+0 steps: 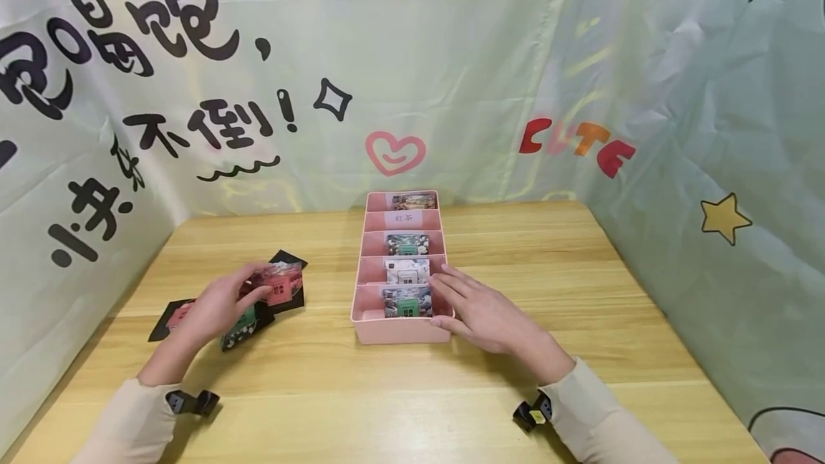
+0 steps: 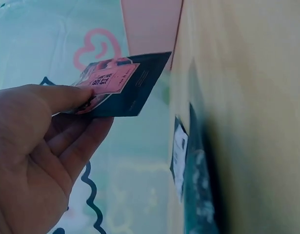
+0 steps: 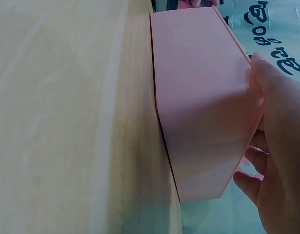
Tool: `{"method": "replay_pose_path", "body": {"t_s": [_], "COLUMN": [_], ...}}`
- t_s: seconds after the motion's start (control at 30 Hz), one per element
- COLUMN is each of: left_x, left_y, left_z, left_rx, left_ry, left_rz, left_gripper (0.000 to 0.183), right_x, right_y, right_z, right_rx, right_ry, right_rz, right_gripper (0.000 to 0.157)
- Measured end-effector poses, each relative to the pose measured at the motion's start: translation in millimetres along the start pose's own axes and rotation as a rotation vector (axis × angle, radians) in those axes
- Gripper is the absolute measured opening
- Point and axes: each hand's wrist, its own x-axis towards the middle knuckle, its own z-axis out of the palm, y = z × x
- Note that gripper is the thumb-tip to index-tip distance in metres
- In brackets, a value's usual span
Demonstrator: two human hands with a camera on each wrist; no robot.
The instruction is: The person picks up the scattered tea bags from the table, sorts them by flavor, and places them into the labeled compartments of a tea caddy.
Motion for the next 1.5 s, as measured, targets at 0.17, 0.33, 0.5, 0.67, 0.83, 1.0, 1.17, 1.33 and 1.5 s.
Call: {"method": "replay_pose_path", "body": {"t_s": [0.17,0.33,0.5,0.67,0.83,1.0,1.17,1.33,1.5], "left_x": [10.5,21.7,35.2,49.0,61.6,75.3,89.8,105.6,118.0], "left_y": [6.7,12.4,17.3,23.3,29.6,36.7,41.8,48.7,52.3], "left_z": [-2.3,-2.8,-2.9,-4.9,-7.9,-10.8,-10.0,-9.0,-7.4], "left_rx": [0.005,0.002,0.000,-0.033,-0.072,-0.094,-0.110,-0.135,-0.166], "left_ry": [-0.010,-0.028,-0.040,-0.010,0.018,0.012,-0.009,-0.009,-0.020], "left_rz": [0.015,0.028,0.038,0.055,0.076,0.050,0.015,0.002,-0.004], "left_gripper": [0.032,0.027,0.024,0.020,0.017,0.018,0.018,0.018,0.018], "right_x": [-1,0,0,0,0,0,0,0,1], "right_y": [-1,-1,1,1,0,0,-1,0,-1], "right_z": [1.2,2.1,2.2,0.9,0.4,0.4,-0.3,-1.4,-1.1], "right_rx": [0.000,-0.009,-0.032,-0.033,-0.032,-0.039,-0.035,-0.039,-0.033], "right_ry": [0.009,0.016,0.029,0.014,0.016,0.021,0.012,0.013,0.001], "right_rz": [0.003,-0.008,-0.030,-0.032,-0.034,-0.037,-0.041,-0.023,-0.020], "right_gripper": [0.067,0.067,0.067,0.067,0.067,0.067,0.067,0.067,0.068]}}
